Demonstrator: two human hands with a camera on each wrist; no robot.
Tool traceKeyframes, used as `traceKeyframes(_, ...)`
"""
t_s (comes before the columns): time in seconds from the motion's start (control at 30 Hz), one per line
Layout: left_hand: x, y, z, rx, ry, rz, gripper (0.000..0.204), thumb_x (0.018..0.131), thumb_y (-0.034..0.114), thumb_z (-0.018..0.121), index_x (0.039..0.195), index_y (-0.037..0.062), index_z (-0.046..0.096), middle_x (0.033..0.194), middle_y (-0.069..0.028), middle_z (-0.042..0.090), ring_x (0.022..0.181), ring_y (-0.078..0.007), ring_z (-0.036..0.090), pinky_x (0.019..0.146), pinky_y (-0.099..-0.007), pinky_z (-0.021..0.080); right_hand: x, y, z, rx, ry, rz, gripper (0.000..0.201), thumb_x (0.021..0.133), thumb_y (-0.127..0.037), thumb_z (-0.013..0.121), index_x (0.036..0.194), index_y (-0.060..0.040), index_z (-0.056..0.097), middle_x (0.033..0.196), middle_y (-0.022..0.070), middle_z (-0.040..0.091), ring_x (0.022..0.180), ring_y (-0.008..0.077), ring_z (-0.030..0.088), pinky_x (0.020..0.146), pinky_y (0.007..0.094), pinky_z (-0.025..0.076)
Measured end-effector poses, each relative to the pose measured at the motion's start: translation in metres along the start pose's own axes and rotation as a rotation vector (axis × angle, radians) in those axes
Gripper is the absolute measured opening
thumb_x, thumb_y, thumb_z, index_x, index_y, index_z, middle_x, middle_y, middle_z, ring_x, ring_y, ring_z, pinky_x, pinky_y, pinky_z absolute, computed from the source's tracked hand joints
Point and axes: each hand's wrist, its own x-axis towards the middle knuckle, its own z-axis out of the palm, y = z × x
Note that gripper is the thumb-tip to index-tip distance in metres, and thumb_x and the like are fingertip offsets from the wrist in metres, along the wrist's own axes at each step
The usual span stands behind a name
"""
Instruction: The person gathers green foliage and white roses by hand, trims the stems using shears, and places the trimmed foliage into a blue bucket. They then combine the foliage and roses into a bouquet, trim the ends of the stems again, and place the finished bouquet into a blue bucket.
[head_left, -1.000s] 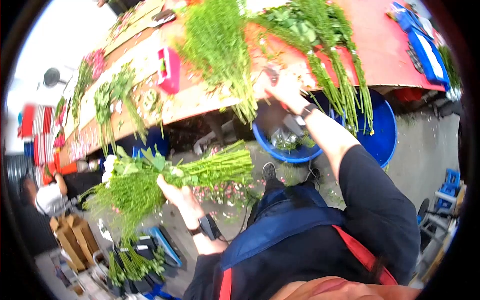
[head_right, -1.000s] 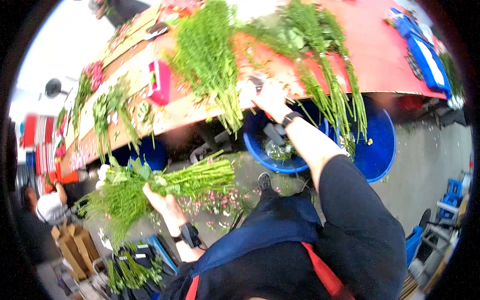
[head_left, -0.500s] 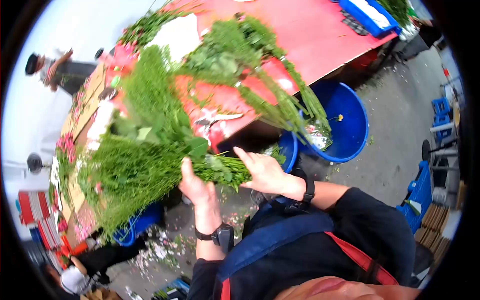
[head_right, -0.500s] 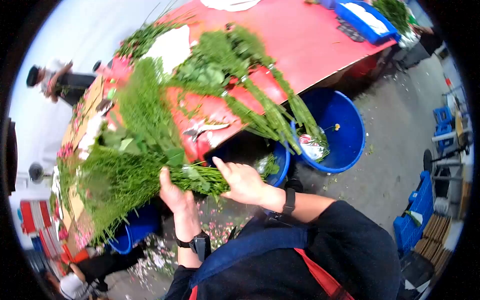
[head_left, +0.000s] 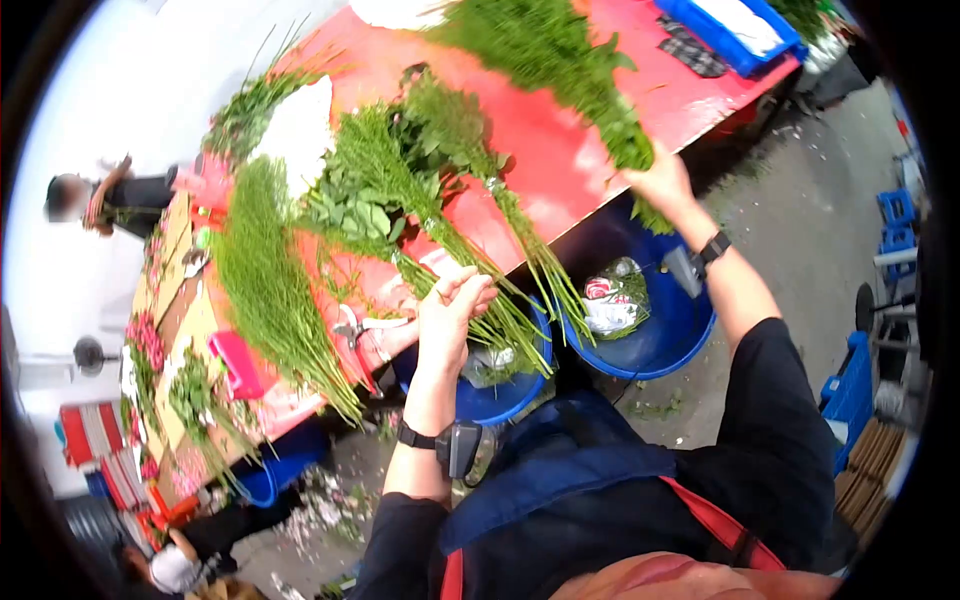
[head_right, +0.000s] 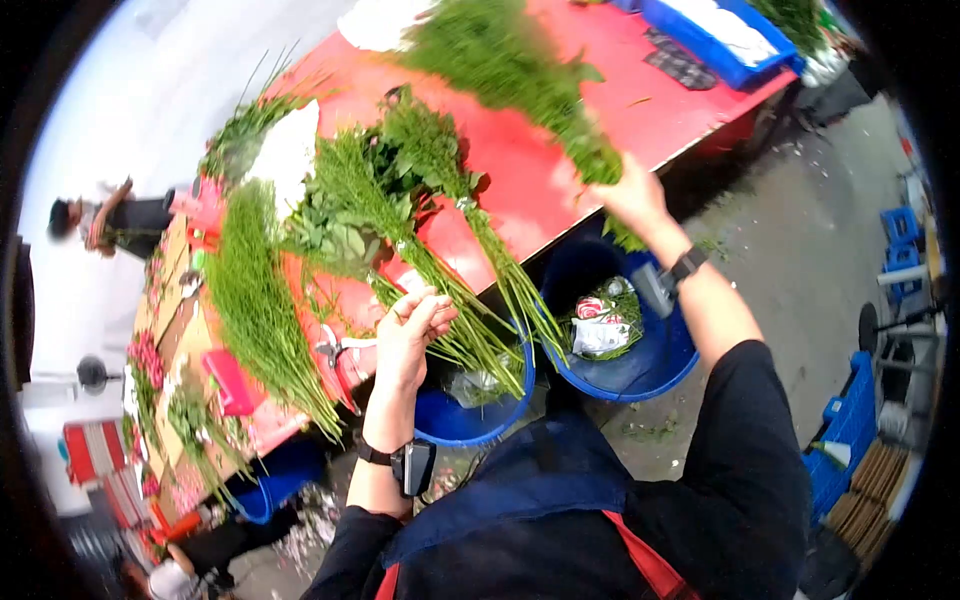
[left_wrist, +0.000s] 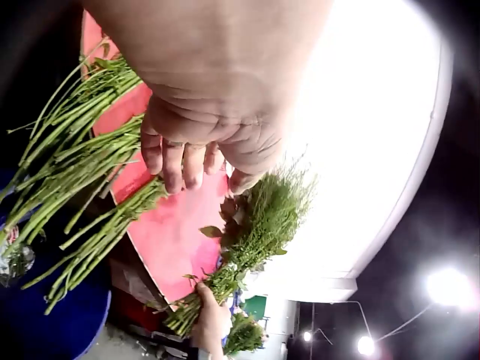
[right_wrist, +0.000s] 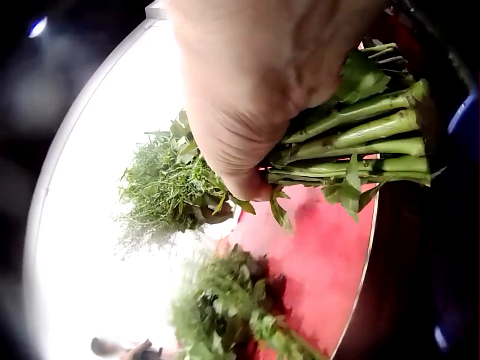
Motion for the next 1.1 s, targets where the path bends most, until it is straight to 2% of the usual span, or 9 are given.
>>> traceKeyframes(0.27,0.053,-0.016,-0.012,0.126,0.2,0.041,0.024,0.087,0.012,0.064,0.104,-0.0049,0.06,0.083,-0.0053,0.065,0.066,-0.0103,0.059,0.061,-0.0216,0.047,0.099,0.12,0.026,-0.476,-0.191,0.257,0.072,0.068,-0.052,0.074,0.121,-0.0069,0.053,0.108,0.0174,0.065,0.1,0.0336,0.062,0.084,0.0439,0.047)
traceKeyframes(0.33,0.074,-0.014,-0.018,0.13,0.288,0.095,0.022,0.086,0.011,0.066,0.1,-0.0045,0.06,0.078,-0.004,0.064,0.06,-0.008,0.055,0.059,-0.0206,0.045,0.074,0.066,0.018,-0.823,0.281,-0.14,0.072,0.073,-0.052,0.072,0.122,-0.0034,0.052,0.113,0.0195,0.059,0.106,0.0372,0.056,0.085,0.0451,0.046)
traceKeyframes(0.4,0.112,-0.032,-0.037,0.286,0.49,0.196,0.044,0.079,0.021,0.073,0.108,-0.0087,0.059,0.089,-0.0112,0.067,0.077,-0.0163,0.063,0.071,-0.0271,0.051,0.059,0.04,0.029,-0.549,0.295,-0.297,0.063,0.076,-0.047,0.071,0.117,-0.0014,0.055,0.113,0.0211,0.059,0.107,0.0359,0.056,0.087,0.0431,0.045)
traceKeyframes(0.47,0.144,-0.032,-0.037,0.538,0.691,0.267,0.055,0.072,0.03,0.078,0.107,-0.0094,0.061,0.096,-0.0147,0.068,0.086,-0.0188,0.064,0.077,-0.0308,0.051,0.026,0.023,0.067,-0.008,-0.061,-0.173,0.059,0.078,-0.044,0.071,0.113,0.0006,0.058,0.11,0.0226,0.06,0.104,0.0369,0.057,0.086,0.0438,0.046)
traceKeyframes(0.6,0.168,0.003,-0.015,0.478,0.585,0.005,0.047,0.068,0.028,0.081,0.094,-0.0077,0.066,0.086,-0.0121,0.068,0.07,-0.0172,0.062,0.063,-0.0341,0.049,-0.019,-0.058,0.132,-0.062,-0.554,0.027,0.056,0.074,-0.044,0.074,0.109,-0.0026,0.06,0.102,0.0202,0.064,0.098,0.0348,0.061,0.083,0.0431,0.049)
traceKeyframes(0.7,0.198,-0.017,-0.034,0.334,0.565,-0.093,0.04,0.072,0.013,0.078,0.096,-0.0118,0.058,0.091,-0.0169,0.064,0.075,-0.0227,0.061,0.06,-0.0384,0.05,-0.035,-0.069,0.17,-0.159,-0.446,0.0,0.048,0.072,-0.043,0.073,0.1,-0.0051,0.064,0.095,0.0185,0.067,0.091,0.0331,0.064,0.079,0.0413,0.05)
traceKeyframes(0.83,0.204,-0.024,-0.043,0.301,0.708,-0.027,0.029,0.07,0.005,0.07,0.09,-0.0094,0.057,0.08,-0.0118,0.061,0.065,-0.0192,0.056,0.058,-0.0348,0.047,-0.021,-0.044,0.193,0.271,-0.643,0.39,0.032,0.07,-0.024,0.068,0.095,-0.0034,0.065,0.094,0.0183,0.065,0.092,0.0333,0.062,0.078,0.0411,0.049)
traceKeyframes(1.03,0.15,0.006,-0.024,-0.023,0.664,0.11,0.025,0.067,0.005,0.068,0.071,0.0033,0.044,0.061,-0.0014,0.045,0.053,-0.0124,0.04,0.048,-0.0326,0.036,-0.036,-0.073,0.151,0.242,-0.298,-0.03,0.033,0.07,-0.013,0.065,0.099,0.0021,0.059,0.101,0.0214,0.056,0.094,0.0355,0.056,0.084,0.0402,0.045)
traceKeyframes(1.1,0.151,-0.012,-0.031,-0.016,0.633,0.154,0.017,0.072,0.0,0.065,0.079,0.0008,0.049,0.067,-0.0068,0.056,0.06,-0.0159,0.054,0.054,-0.0321,0.044,-0.05,-0.08,0.144,0.235,-0.145,-0.26,0.036,0.074,-0.006,0.062,0.107,0.0051,0.054,0.107,0.0213,0.054,0.098,0.0365,0.054,0.087,0.0402,0.044)
